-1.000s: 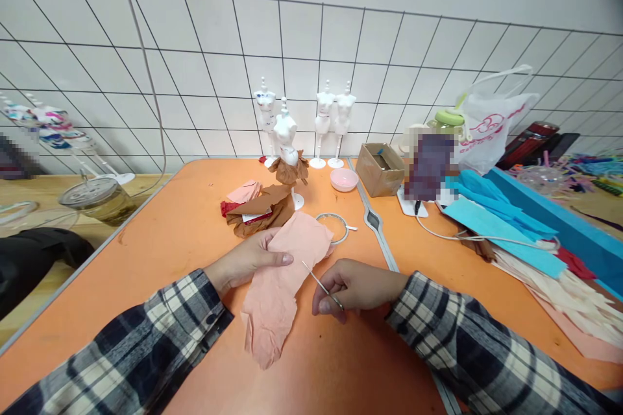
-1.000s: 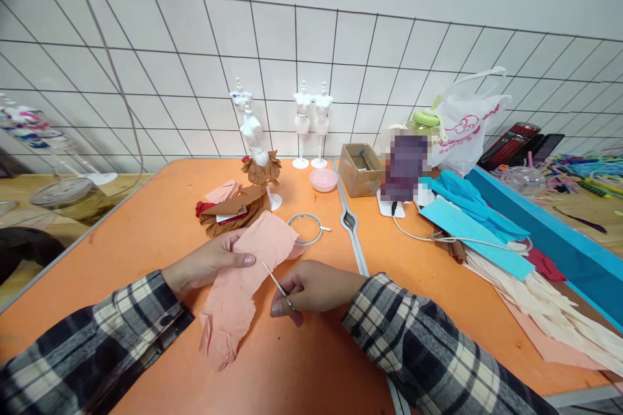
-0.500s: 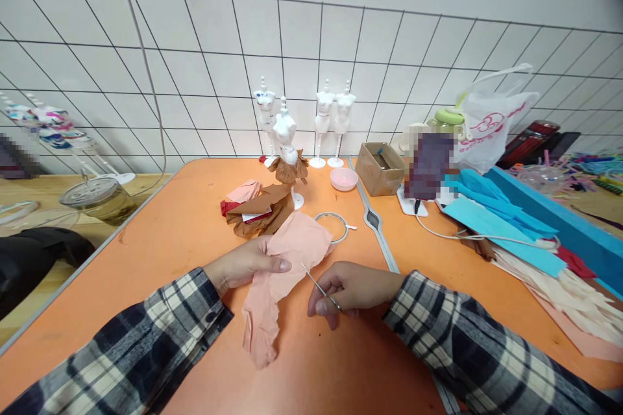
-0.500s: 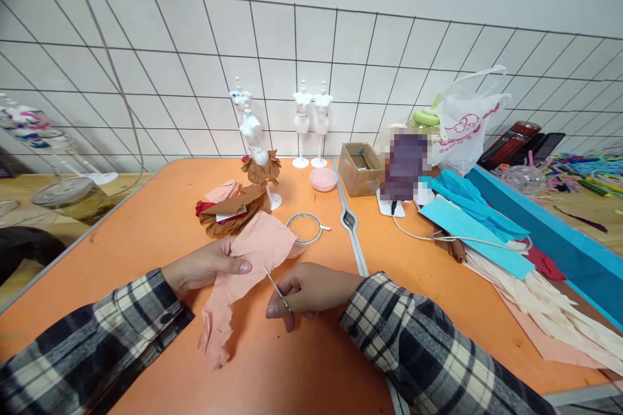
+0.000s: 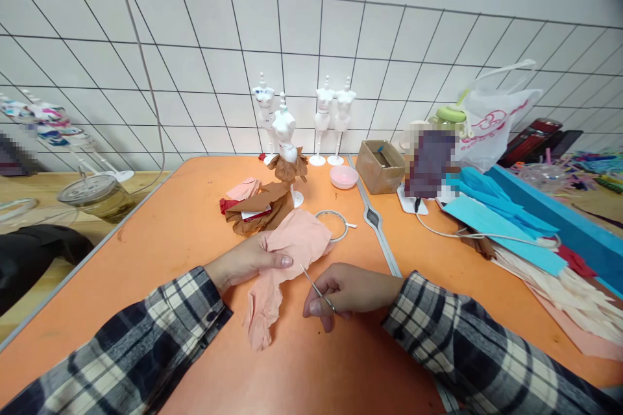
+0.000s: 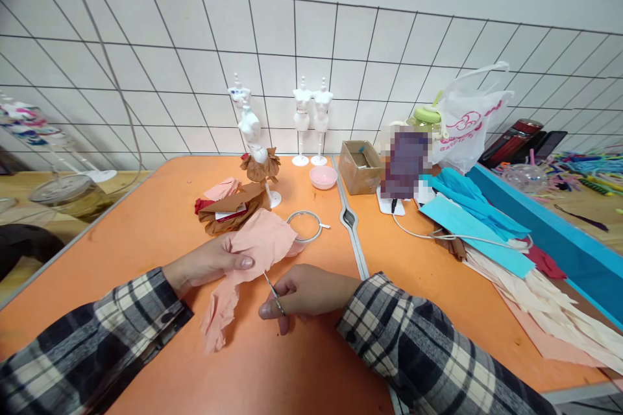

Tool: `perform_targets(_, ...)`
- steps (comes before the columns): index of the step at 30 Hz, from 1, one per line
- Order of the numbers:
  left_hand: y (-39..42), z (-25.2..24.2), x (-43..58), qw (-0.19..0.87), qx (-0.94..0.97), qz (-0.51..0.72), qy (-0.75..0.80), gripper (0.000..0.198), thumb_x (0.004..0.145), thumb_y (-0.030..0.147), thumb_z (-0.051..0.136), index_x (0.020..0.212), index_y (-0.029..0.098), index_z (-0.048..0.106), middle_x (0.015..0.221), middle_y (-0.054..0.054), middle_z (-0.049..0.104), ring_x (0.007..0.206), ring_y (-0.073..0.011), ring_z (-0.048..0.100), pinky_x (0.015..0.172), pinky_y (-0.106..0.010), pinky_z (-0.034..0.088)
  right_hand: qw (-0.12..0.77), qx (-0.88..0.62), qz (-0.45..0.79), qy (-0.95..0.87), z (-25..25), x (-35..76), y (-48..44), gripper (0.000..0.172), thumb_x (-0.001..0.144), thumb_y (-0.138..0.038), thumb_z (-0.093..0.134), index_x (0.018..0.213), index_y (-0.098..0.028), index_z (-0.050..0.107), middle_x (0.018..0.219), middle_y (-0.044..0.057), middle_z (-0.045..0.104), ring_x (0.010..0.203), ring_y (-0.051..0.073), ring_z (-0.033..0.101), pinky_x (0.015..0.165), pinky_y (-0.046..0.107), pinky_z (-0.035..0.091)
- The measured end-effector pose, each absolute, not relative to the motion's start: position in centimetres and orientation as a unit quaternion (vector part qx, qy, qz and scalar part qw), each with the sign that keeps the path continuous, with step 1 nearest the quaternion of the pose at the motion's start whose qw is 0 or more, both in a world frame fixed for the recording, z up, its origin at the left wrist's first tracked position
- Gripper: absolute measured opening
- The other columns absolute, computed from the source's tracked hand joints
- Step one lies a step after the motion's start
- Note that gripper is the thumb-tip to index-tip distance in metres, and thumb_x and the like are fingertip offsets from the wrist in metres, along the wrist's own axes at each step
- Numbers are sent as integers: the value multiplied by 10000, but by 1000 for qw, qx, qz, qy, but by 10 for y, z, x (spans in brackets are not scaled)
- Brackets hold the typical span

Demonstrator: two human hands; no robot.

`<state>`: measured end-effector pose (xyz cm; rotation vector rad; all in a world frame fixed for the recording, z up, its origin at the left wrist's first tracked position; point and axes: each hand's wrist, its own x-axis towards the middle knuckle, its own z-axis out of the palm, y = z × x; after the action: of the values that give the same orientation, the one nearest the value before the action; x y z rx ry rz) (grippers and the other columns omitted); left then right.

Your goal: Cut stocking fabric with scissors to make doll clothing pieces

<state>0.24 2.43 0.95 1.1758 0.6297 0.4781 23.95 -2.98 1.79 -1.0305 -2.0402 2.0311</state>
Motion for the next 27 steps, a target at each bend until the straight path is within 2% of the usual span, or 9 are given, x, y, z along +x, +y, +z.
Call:
perform_targets(5, 25, 7, 3, 751, 542, 229, 300, 455, 679, 261, 810, 1095, 119, 693, 1062, -99, 705, 999, -248, 617, 904, -333, 451, 57, -355, 656, -664, 16, 238, -31, 485, 826, -581, 601, 973, -132, 712, 727, 17, 686, 519, 73, 477, 486, 181, 376)
perform_targets(11, 24, 11, 6, 752, 535, 227, 309, 401, 645, 255, 829, 1004, 121, 707, 939, -54, 700, 879, -196, 611, 803, -267, 452, 62, -353, 658, -662, 17, 238, -31, 456, 843, -548, 597, 959, -121, 708, 698, 19, 679, 514, 71, 472, 488, 176, 365)
perform_targets(17, 25, 8, 6, 750, 540, 229, 305, 450, 638, 270, 828, 1027, 98, 682, 994, -92, 695, 946, -237, 606, 856, -324, 454, 58, -360, 655, -662, 19, 235, -31, 417, 843, -514, 606, 922, -118, 708, 675, 13, 662, 519, 73, 473, 498, 178, 373)
perform_targets(22, 26, 3, 4, 752, 524, 234, 325, 447, 604, 242, 853, 996, 104, 690, 945, -64, 701, 848, -187, 608, 792, -280, 461, 62, -366, 650, -664, 21, 233, -30, 332, 847, -446, 613, 803, -125, 687, 609, -7, 618, 547, 82, 505, 535, 183, 377)
perform_targets(27, 25, 4, 5, 755, 512, 241, 330, 413, 579, 237, 870, 933, 105, 704, 847, -28, 698, 759, -148, 593, 720, -236, 454, 58, -371, 644, -667, 19, 233, -30, 273, 828, -399, 636, 847, -130, 684, 579, -18, 605, 556, 88, 529, 556, 185, 389)
